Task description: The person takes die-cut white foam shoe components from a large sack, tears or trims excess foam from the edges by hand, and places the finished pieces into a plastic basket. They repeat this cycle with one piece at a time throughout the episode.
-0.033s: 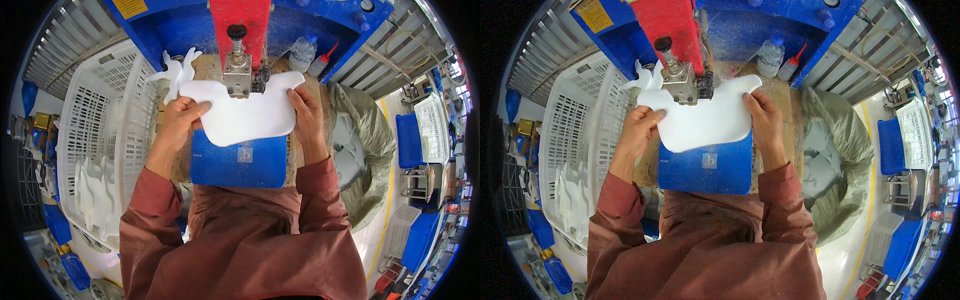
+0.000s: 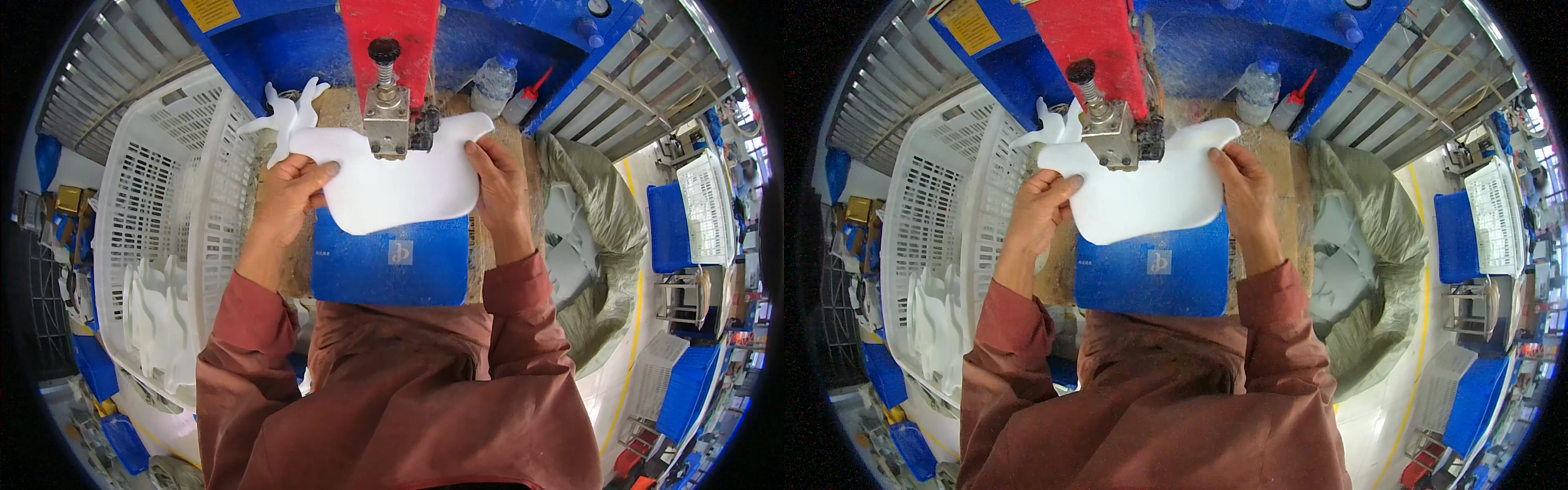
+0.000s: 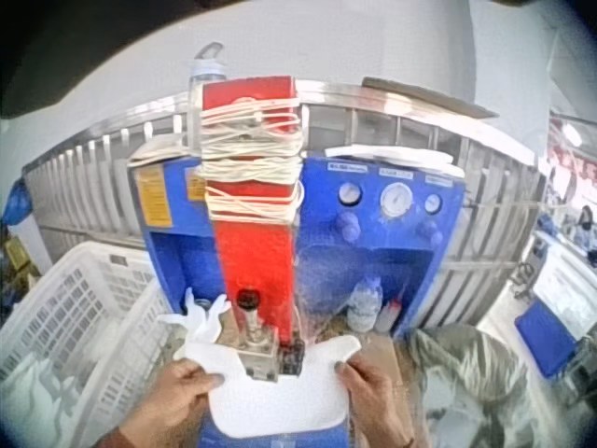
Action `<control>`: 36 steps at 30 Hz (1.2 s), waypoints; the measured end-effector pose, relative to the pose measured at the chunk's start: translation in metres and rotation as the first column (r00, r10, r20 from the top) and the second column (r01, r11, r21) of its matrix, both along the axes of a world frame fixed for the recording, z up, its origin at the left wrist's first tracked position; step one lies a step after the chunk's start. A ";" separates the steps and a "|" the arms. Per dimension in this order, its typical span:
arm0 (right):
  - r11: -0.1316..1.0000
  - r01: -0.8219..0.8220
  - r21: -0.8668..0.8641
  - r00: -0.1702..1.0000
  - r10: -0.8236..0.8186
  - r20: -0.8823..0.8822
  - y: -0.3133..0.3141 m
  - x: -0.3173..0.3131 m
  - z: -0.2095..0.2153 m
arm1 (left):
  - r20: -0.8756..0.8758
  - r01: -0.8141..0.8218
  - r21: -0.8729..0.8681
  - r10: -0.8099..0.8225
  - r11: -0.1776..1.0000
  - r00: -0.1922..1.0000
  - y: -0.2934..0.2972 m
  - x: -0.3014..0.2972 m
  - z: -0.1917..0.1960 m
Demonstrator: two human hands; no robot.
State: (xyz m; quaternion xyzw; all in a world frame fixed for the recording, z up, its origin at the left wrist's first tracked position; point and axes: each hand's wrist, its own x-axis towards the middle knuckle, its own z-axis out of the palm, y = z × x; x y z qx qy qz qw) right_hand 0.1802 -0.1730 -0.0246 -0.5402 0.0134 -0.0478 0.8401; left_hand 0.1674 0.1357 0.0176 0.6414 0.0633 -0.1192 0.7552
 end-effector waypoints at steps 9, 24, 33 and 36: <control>0.994 -0.088 0.060 0.996 0.089 -0.014 0.028 -0.006 -0.007 | 0.058 0.018 -0.238 -0.004 0.971 0.998 0.038 -0.017 -0.018; 0.997 0.058 0.058 0.994 -0.053 -0.097 -0.024 -0.050 0.006 | -0.009 0.017 -0.290 -0.021 0.957 1.000 -0.030 -0.028 -0.015; 0.993 0.113 0.041 0.988 -0.109 -0.106 -0.052 -0.069 -0.006 | -0.027 0.104 -0.329 -0.119 0.939 0.992 -0.051 -0.029 -0.026; 0.979 0.197 0.048 0.972 -0.189 -0.139 -0.058 -0.077 -0.010 | -0.015 0.182 -0.326 -0.197 0.928 0.980 -0.058 -0.028 -0.027</control>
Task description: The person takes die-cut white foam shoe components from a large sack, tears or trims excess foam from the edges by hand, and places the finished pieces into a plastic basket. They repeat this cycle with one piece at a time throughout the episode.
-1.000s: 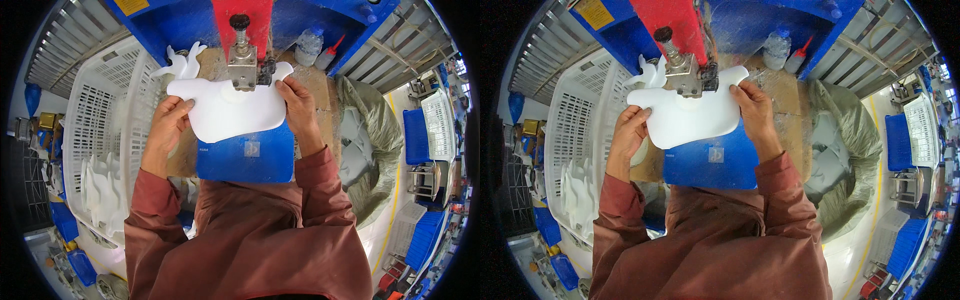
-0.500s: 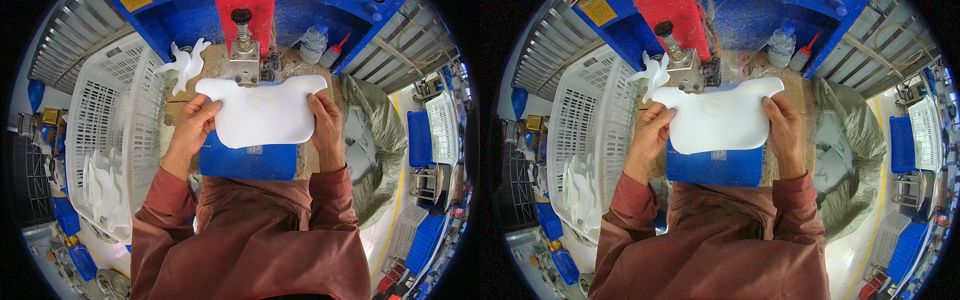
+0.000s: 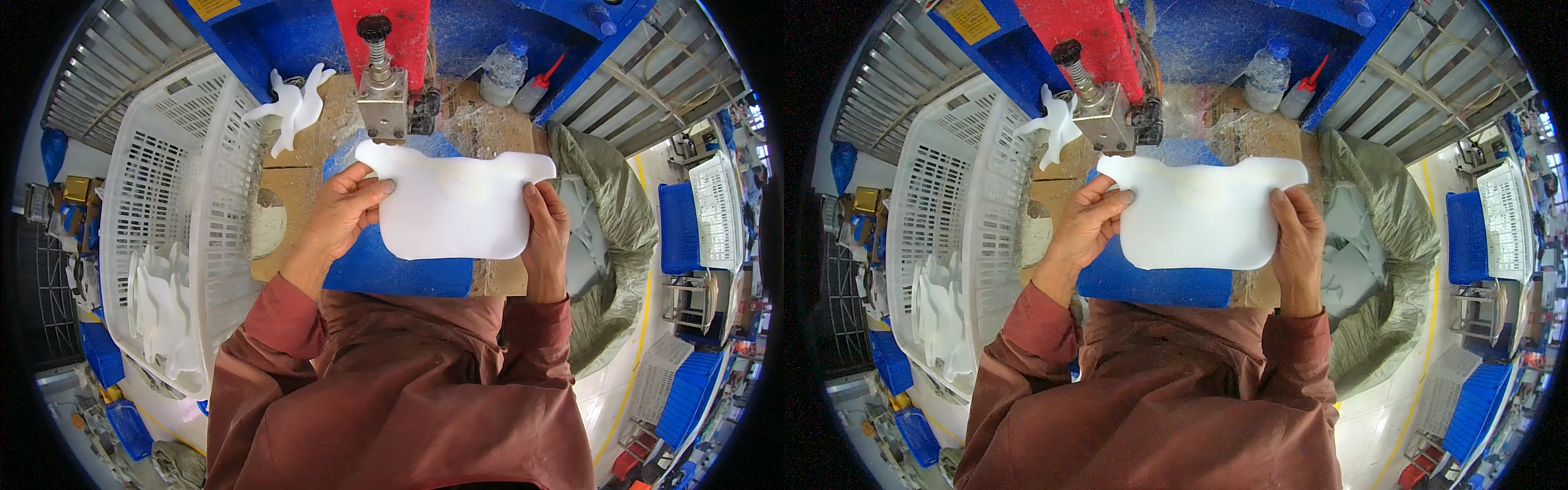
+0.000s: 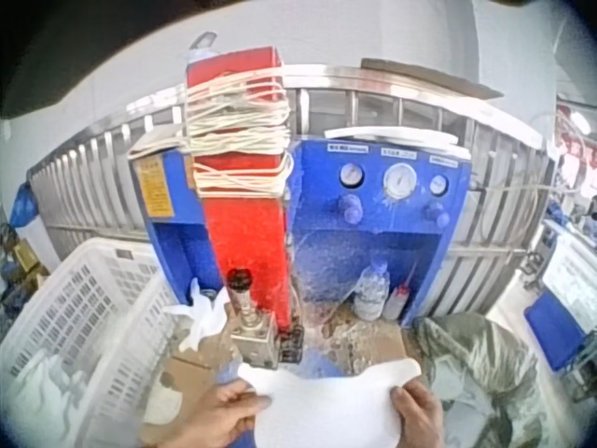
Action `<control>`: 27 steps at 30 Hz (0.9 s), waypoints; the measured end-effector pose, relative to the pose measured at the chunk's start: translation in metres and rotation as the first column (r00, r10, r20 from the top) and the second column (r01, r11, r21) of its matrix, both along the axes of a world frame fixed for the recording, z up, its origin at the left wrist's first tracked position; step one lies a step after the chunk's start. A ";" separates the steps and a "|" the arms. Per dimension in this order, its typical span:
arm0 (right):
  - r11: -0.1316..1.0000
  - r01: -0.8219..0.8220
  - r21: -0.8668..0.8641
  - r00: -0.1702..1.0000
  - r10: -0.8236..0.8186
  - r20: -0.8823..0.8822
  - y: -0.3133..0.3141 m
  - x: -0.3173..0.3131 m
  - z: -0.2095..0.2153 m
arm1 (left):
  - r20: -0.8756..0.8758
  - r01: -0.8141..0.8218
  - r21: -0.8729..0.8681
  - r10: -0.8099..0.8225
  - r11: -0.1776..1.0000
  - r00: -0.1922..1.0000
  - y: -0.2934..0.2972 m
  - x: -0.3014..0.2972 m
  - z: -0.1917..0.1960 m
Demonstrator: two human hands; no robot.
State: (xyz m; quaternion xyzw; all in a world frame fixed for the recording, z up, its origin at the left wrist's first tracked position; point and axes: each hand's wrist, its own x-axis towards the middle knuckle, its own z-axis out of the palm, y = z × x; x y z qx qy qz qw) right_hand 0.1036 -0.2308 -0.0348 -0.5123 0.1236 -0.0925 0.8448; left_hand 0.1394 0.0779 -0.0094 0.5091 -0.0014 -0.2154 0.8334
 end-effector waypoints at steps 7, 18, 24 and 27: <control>0.998 0.042 -0.041 0.999 -0.042 0.007 -0.013 -0.014 -0.003 | -0.043 0.002 0.031 -0.001 1.000 0.999 -0.023 -0.004 0.000; 0.993 -0.060 -0.098 0.997 0.054 -0.058 -0.009 -0.045 -0.028 | -0.068 0.151 0.256 -0.138 0.955 0.988 0.054 -0.024 -0.010; 0.951 -0.272 -0.146 0.920 0.212 -0.328 -0.010 -0.084 -0.091 | 0.499 -0.502 0.815 0.089 0.288 0.862 0.135 0.066 -0.063; 0.748 -0.328 -0.576 0.917 0.105 -0.385 -0.018 -0.095 -0.099 | 0.559 -0.568 0.790 -0.107 -0.232 0.822 0.146 0.107 -0.093</control>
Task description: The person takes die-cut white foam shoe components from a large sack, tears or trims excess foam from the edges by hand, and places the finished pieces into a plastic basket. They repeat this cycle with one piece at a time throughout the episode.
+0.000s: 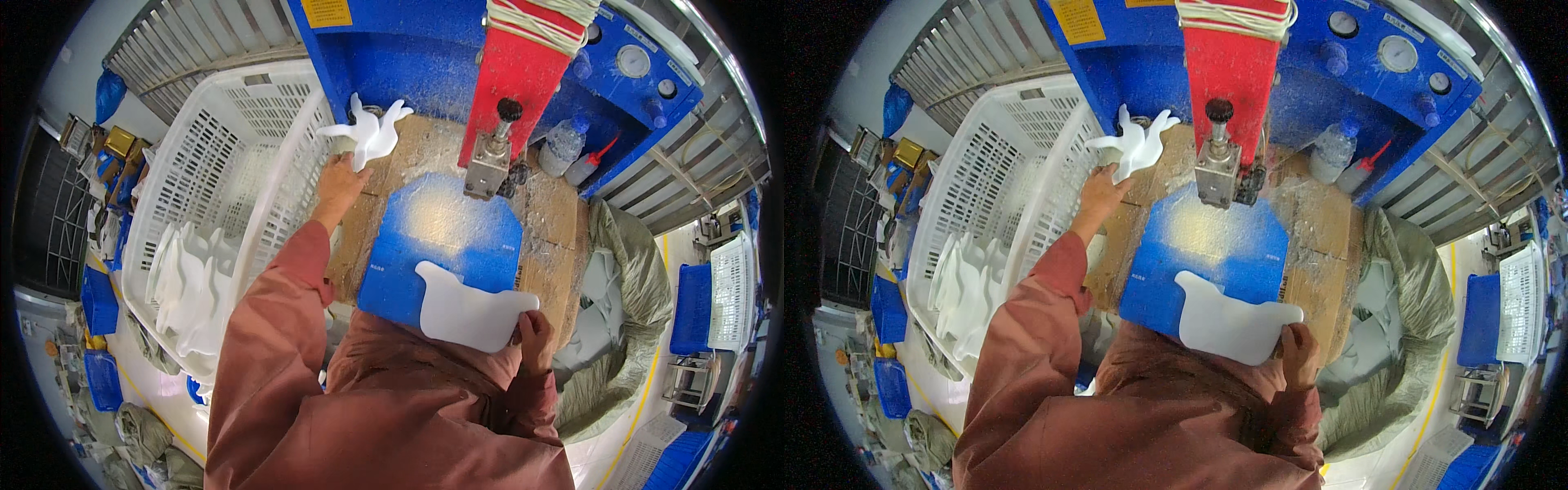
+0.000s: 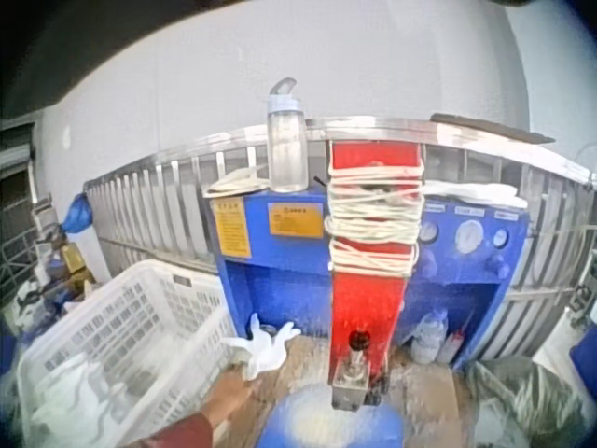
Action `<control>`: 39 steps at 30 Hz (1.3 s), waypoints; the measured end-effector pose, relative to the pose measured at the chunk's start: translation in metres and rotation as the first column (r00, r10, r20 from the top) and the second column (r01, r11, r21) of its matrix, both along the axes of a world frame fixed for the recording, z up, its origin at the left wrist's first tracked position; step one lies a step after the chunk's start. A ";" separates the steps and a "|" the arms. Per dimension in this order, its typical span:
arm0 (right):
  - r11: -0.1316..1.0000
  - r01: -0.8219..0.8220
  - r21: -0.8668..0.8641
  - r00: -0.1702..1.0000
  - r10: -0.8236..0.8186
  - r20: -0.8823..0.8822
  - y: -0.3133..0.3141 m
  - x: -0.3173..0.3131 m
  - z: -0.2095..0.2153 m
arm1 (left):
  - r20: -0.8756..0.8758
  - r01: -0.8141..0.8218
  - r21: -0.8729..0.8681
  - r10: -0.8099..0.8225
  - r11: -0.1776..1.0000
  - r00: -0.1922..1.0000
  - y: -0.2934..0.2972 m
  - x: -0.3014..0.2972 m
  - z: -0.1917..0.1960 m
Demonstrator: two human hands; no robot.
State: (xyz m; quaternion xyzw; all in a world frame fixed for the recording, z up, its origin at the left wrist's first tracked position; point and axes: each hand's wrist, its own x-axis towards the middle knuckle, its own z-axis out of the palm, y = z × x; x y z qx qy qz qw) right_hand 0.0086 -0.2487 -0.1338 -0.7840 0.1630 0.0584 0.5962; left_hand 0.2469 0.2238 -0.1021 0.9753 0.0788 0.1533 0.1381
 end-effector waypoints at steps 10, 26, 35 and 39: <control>0.990 0.062 -0.130 0.996 -0.053 0.068 -0.013 -0.018 0.030 | -0.023 -0.113 -0.194 0.111 0.975 0.994 0.021 0.034 -0.049; 0.787 -0.363 -0.498 0.612 0.605 0.509 0.106 0.014 0.134 | 0.077 0.064 -0.788 -0.004 0.612 0.997 0.038 -0.146 0.082; 0.458 -0.424 -0.781 0.240 0.888 0.391 0.144 0.013 0.142 | -0.157 0.070 -0.926 -0.548 0.370 0.822 -0.025 -0.275 0.112; 0.496 -0.581 -0.645 0.352 0.868 0.350 0.103 -0.002 0.136 | -0.146 0.084 -0.949 -0.661 0.304 0.736 -0.059 -0.254 0.101</control>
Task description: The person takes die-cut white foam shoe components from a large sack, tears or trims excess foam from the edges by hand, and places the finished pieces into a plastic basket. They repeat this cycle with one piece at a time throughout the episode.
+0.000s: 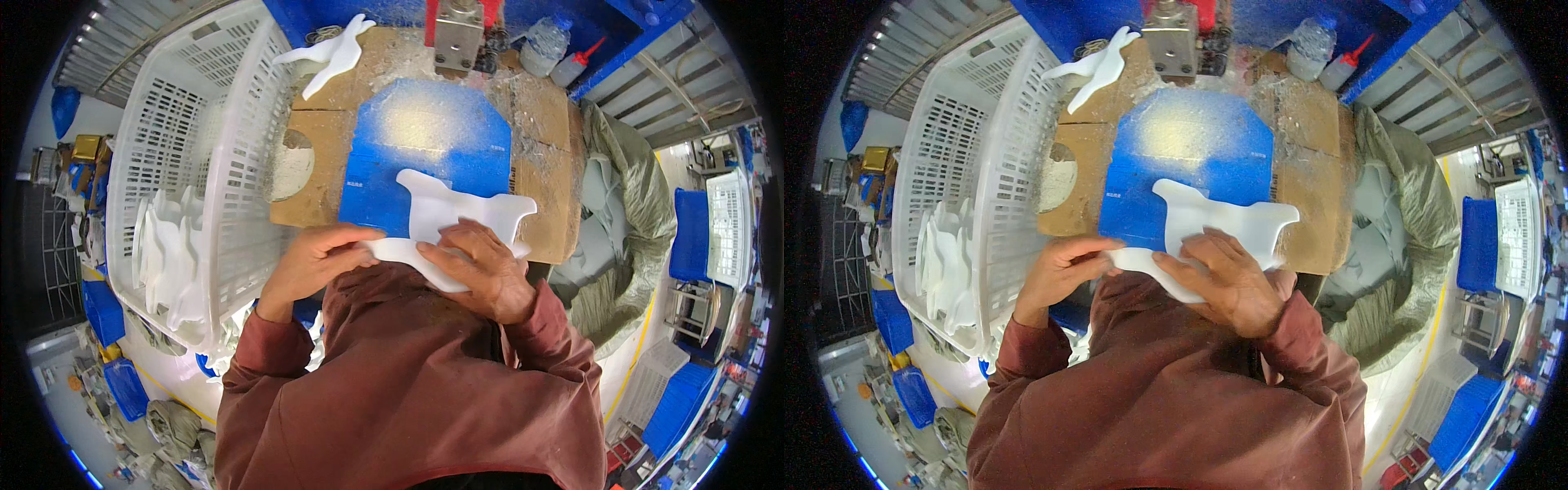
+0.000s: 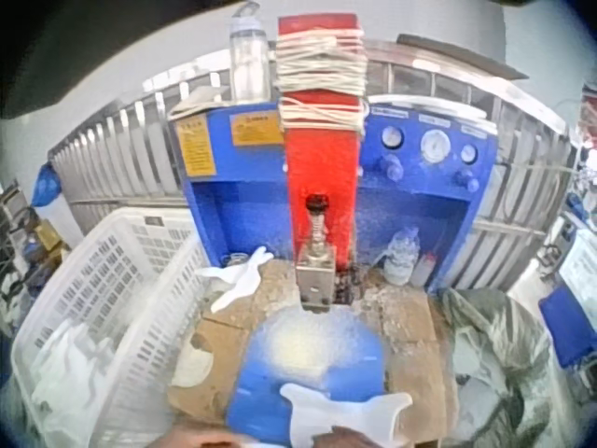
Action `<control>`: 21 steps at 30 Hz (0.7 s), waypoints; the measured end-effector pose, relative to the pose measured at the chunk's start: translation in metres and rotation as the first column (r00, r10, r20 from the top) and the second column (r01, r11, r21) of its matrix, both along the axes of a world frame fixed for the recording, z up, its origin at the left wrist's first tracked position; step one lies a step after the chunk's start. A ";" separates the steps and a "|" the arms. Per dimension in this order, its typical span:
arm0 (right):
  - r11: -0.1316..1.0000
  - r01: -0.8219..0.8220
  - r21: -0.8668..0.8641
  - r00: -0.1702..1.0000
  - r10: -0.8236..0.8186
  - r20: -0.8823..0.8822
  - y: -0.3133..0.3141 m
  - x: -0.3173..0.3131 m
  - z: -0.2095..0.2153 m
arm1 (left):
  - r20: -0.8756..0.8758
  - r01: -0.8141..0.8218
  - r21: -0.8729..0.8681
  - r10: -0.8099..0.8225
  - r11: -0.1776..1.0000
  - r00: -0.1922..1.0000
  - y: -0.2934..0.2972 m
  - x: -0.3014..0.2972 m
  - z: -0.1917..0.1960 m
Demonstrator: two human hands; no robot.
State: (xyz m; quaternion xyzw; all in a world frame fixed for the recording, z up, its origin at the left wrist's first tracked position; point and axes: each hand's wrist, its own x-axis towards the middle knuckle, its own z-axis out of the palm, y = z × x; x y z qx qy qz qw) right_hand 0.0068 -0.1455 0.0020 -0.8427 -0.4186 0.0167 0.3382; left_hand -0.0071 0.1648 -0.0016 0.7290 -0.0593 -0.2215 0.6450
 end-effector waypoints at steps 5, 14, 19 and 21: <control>0.988 0.111 0.106 0.964 -0.081 -0.253 -0.025 -0.009 -0.003 | 0.175 0.167 0.230 -0.209 0.959 0.962 -0.032 0.038 -0.009; 0.982 0.183 -0.048 0.983 -0.182 0.033 -0.023 0.026 -0.028 | 0.015 -0.123 0.188 0.123 0.974 0.992 -0.051 0.065 -0.055; 0.968 0.205 -0.147 0.976 -0.192 0.099 -0.016 0.045 -0.039 | -0.055 -0.177 0.118 0.185 0.977 0.981 -0.050 0.076 -0.072; 0.959 0.206 -0.192 0.977 -0.190 0.101 -0.014 0.050 -0.042 | -0.010 -0.189 0.207 0.195 0.960 0.981 -0.052 0.080 -0.077</control>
